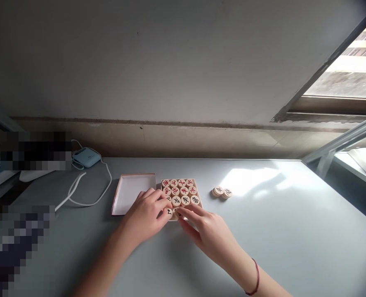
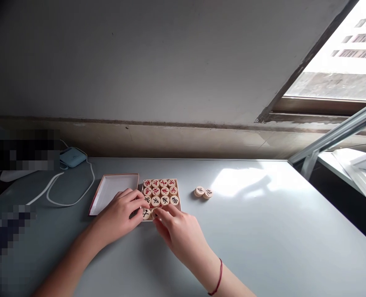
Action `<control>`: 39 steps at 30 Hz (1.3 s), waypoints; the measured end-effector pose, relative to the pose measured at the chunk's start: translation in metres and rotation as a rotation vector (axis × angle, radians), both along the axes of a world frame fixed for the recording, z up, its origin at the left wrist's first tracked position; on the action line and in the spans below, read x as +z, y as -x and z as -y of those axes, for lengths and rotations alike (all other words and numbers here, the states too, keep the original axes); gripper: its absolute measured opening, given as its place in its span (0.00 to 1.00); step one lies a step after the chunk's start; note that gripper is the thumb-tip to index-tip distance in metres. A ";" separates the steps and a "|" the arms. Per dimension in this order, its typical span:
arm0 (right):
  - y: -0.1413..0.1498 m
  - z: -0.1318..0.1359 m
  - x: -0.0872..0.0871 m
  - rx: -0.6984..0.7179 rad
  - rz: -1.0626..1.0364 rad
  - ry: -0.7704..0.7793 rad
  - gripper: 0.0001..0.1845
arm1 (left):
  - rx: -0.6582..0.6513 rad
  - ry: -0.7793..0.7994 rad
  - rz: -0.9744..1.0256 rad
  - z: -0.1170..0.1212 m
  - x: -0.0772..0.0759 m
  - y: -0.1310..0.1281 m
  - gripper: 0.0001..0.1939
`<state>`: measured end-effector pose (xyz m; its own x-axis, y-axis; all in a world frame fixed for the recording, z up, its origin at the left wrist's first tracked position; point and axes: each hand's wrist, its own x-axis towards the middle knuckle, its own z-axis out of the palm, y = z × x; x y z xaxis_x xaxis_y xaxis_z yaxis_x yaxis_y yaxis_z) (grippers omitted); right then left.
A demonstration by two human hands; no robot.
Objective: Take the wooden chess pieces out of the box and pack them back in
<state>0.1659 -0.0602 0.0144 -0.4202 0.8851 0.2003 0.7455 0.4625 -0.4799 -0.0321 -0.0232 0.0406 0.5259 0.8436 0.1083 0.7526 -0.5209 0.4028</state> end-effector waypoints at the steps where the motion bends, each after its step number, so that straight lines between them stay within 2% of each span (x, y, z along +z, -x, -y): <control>1: 0.000 0.000 0.000 0.002 -0.010 0.001 0.14 | -0.002 0.000 0.000 0.000 0.000 0.000 0.13; 8: 0.002 -0.001 -0.001 -0.014 -0.029 0.005 0.13 | -0.008 0.025 -0.025 0.003 -0.002 -0.004 0.09; 13: -0.002 -0.003 0.008 -0.013 -0.086 0.031 0.12 | -0.014 0.027 -0.040 0.004 -0.003 -0.005 0.07; 16: -0.019 -0.012 0.010 -0.121 -0.099 -0.034 0.13 | -0.018 0.002 -0.040 0.005 -0.004 -0.007 0.07; 19: -0.042 -0.026 0.006 -0.295 0.046 -0.099 0.16 | -0.019 -0.029 -0.037 0.007 -0.005 -0.011 0.08; 23: -0.063 -0.038 -0.004 -0.414 0.264 0.043 0.20 | -0.030 -0.052 -0.029 0.008 -0.006 -0.015 0.07; 27: -0.070 -0.043 -0.011 -0.424 0.296 0.138 0.18 | -0.038 -0.068 -0.028 0.008 -0.006 -0.015 0.06; 30: -0.069 -0.043 -0.008 -0.408 0.217 0.085 0.15 | -0.051 -0.103 -0.017 0.008 -0.005 -0.016 0.07; 33: -0.059 -0.037 0.004 -0.351 0.017 0.037 0.10 | -0.067 -0.192 0.021 0.009 -0.007 -0.020 0.11; 37: -0.036 -0.021 0.020 -0.196 -0.291 0.267 0.14 | -0.060 -0.317 0.107 0.014 -0.016 -0.033 0.22; 39: -0.027 -0.015 0.023 -0.125 -0.382 0.359 0.14 | -0.054 -0.336 0.175 0.017 -0.020 -0.038 0.23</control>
